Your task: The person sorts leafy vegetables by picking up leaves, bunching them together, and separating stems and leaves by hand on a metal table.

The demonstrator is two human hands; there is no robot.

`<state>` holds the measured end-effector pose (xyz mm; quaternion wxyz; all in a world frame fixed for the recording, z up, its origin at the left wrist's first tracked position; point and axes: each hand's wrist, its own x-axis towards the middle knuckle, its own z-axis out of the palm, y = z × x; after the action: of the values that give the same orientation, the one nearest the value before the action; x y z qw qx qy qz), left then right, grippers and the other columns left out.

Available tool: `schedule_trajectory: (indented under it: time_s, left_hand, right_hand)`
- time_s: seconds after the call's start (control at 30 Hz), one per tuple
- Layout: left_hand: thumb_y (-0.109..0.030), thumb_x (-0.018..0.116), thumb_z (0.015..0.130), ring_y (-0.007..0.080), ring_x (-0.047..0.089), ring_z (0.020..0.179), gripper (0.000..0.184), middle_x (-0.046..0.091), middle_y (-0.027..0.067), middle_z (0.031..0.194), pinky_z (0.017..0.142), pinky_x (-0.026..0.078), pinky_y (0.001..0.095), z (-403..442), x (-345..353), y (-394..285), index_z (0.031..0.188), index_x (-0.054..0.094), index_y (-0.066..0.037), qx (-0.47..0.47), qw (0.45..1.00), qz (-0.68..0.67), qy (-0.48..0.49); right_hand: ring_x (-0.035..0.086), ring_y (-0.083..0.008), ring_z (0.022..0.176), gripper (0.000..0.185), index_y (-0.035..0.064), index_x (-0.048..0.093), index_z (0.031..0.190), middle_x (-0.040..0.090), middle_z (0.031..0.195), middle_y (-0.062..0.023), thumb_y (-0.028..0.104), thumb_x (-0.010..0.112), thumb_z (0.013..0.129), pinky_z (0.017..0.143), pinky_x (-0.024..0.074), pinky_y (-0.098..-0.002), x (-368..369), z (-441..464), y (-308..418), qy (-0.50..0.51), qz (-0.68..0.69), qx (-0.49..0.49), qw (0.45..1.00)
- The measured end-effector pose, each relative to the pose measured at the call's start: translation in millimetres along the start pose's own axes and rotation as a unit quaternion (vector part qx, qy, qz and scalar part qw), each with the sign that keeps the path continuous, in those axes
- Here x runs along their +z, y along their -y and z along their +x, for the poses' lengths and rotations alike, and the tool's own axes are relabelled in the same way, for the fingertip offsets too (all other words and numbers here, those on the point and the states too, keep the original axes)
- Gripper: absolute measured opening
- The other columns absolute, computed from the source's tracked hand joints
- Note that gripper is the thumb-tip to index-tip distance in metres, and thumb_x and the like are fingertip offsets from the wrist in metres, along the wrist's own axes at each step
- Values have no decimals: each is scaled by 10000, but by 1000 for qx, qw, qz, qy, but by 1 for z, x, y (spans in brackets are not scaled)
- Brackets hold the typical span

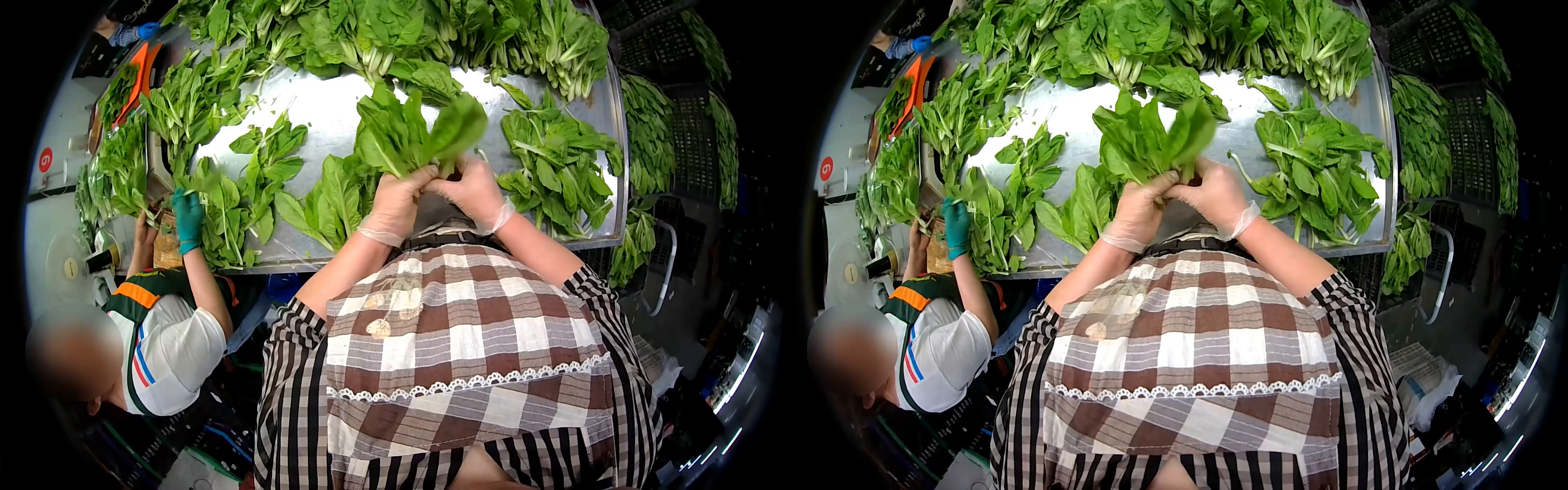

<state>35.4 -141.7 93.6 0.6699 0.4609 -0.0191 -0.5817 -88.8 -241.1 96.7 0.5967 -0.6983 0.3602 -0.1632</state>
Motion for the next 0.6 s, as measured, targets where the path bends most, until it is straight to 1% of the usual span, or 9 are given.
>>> schedule_trajectory:
  time_s: [0.1,0.17,0.23,0.3,0.4,0.47,0.5,0.57,0.6]
  left_hand:
    - [-77,669,882,187,614,954,189,653,81,971,866,505,340,7,-11,1,1045,627,9,-19,992,-121,-7]
    - [-121,671,889,194,612,908,183,655,80,949,856,496,351,5,-13,-1,1018,638,5,-9,990,-138,-17]
    - [-153,665,902,200,614,870,191,658,84,925,825,503,362,2,-9,-5,1005,641,7,5,990,-138,-34]
    - [-134,667,900,199,608,908,182,650,92,941,840,512,362,2,-16,-8,1009,636,10,18,993,-112,-30]
    - [-111,666,890,183,613,870,155,655,88,910,796,513,332,-10,-18,-23,989,645,6,15,998,-37,-54]
    - [-104,670,876,167,616,807,140,663,77,866,744,505,305,-26,-24,-27,966,655,2,9,995,59,-74]
    - [-103,674,867,158,615,773,136,666,71,842,718,498,294,-33,-28,-25,954,659,1,7,989,123,-78]
    - [-97,704,822,110,596,678,144,672,47,763,637,463,258,-41,-45,-3,926,669,-3,11,974,213,-72]
    - [-98,720,807,138,622,776,225,689,75,868,710,492,285,-45,-54,9,991,657,16,11,959,276,-65]
  right_hand:
    - [583,-106,589,203,31,633,751,626,682,-18,147,798,774,541,464,-255,-6,-1,-1,39,141,69,987]
    - [556,-92,548,175,46,617,757,608,671,-14,112,769,809,526,453,-224,-12,-4,4,46,195,89,976]
    - [547,-87,543,191,46,602,771,599,668,-11,119,775,809,527,452,-227,-13,-11,1,-4,215,88,973]
    - [544,-84,549,196,55,586,802,595,695,-12,129,765,827,543,472,-241,-20,-13,-17,-44,212,93,972]
    - [556,-94,567,182,52,613,859,626,756,-28,192,730,867,565,493,-250,-40,-16,-43,-121,342,147,920]
    - [565,-100,590,233,47,632,896,655,819,-48,268,705,885,587,512,-262,-54,-24,-27,-91,330,290,894]
    - [580,-101,633,310,17,644,984,680,892,-74,304,700,881,608,502,-256,-57,-28,-30,-43,256,321,911]
    - [605,-113,703,372,-15,632,1053,684,943,-96,293,717,862,655,506,-260,-51,-32,-35,77,175,288,938]
    - [617,-120,738,408,-31,626,1087,686,969,-106,288,725,852,679,508,-262,-45,-34,-38,135,133,266,945]
